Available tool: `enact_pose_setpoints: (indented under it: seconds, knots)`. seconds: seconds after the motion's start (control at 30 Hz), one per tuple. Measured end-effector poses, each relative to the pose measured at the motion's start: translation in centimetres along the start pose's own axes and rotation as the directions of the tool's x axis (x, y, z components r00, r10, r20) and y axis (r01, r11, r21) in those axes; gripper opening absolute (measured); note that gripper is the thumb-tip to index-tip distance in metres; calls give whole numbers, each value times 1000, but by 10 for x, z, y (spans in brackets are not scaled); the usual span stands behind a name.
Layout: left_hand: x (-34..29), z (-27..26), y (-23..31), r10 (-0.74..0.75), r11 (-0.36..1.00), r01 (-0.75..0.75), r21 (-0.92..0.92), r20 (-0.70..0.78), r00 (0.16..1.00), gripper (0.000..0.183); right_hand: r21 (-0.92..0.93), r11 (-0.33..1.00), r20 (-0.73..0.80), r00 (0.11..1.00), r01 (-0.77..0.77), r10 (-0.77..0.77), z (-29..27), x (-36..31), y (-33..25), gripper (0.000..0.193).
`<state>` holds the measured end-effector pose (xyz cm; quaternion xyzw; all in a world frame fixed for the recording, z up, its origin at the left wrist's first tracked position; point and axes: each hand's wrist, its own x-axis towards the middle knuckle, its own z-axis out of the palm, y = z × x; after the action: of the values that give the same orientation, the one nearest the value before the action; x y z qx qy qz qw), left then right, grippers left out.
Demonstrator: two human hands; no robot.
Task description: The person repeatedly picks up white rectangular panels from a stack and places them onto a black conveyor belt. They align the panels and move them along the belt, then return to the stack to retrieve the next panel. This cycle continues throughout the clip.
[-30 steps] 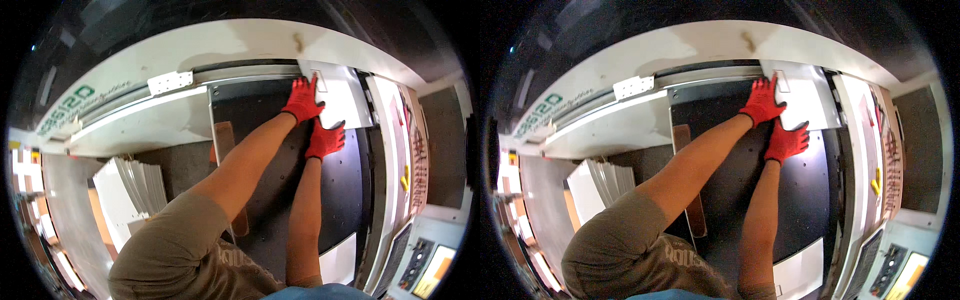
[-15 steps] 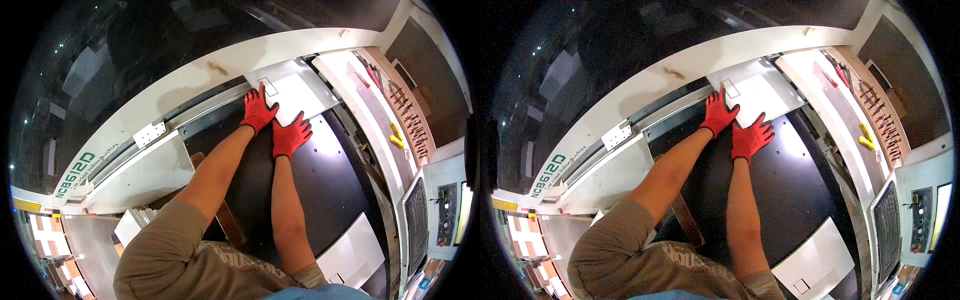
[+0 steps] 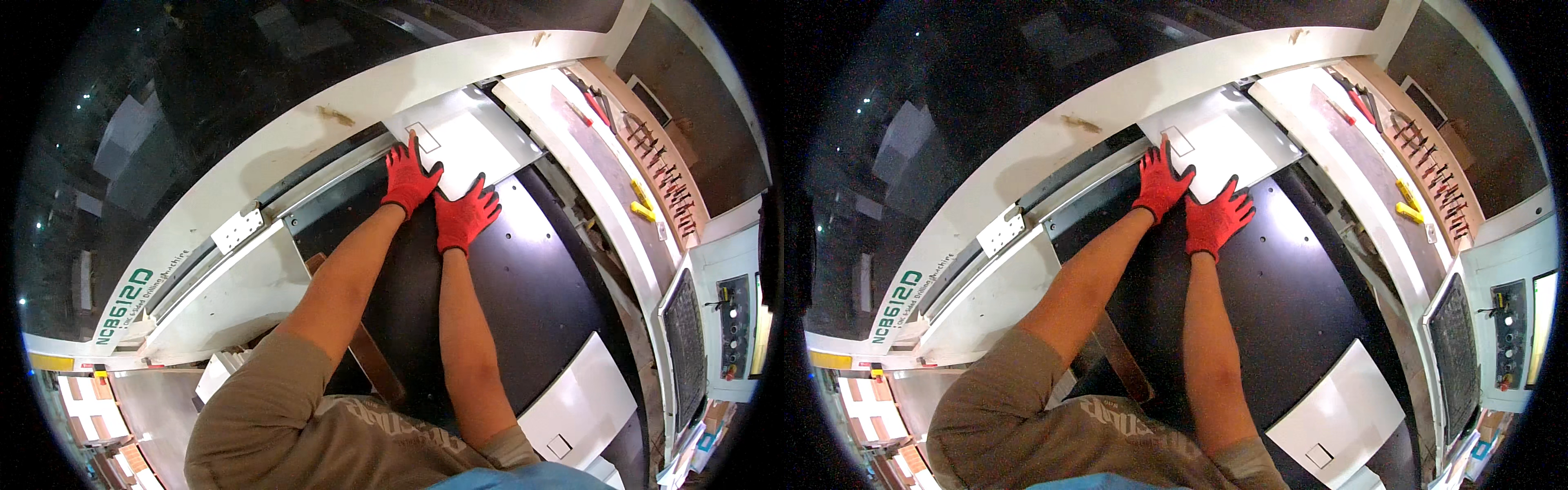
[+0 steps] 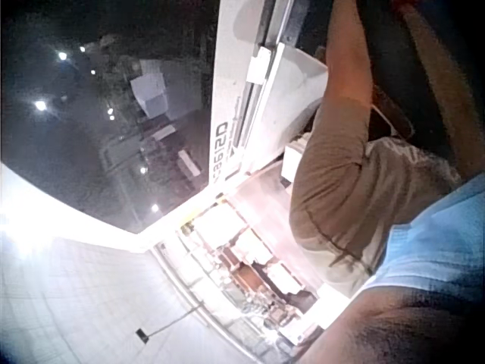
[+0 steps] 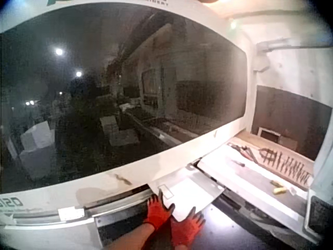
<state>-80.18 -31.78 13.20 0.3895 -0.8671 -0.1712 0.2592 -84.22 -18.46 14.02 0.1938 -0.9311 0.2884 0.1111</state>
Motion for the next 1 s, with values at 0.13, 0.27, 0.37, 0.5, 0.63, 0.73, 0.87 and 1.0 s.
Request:
enact_pose_setpoints:
  seconds: [0.13,0.27,0.37,0.5,0.63,0.73,0.87,1.0]
  knots:
    - [3,-1,-3,-28,1000,28,8,19,999,112,27,999,43,999,-18,17,-3,-2,-6,114]
    - [1,-2,-8,-48,999,48,24,3,999,113,-2,1000,76,997,-12,12,3,-3,-9,116]
    - [3,-5,-3,-53,999,53,5,37,998,113,6,1000,20,1000,9,-9,8,-2,-4,117]
    - [2,-6,-3,-57,998,57,-9,30,998,113,-36,999,30,999,25,-24,8,-3,-2,117]
    - [2,-4,-9,-34,999,34,-32,-13,999,112,-6,998,5,998,56,-56,9,-6,-6,118]
    - [3,-6,-10,-48,996,48,-74,-9,999,112,-29,996,49,995,84,-83,12,-6,0,115]
    - [5,-4,-8,-77,993,77,-92,1,997,111,131,976,89,979,172,-184,-2,-24,26,81]
    - [11,-2,-16,-89,993,90,-77,8,996,109,108,930,127,923,352,-364,-31,-67,58,54]
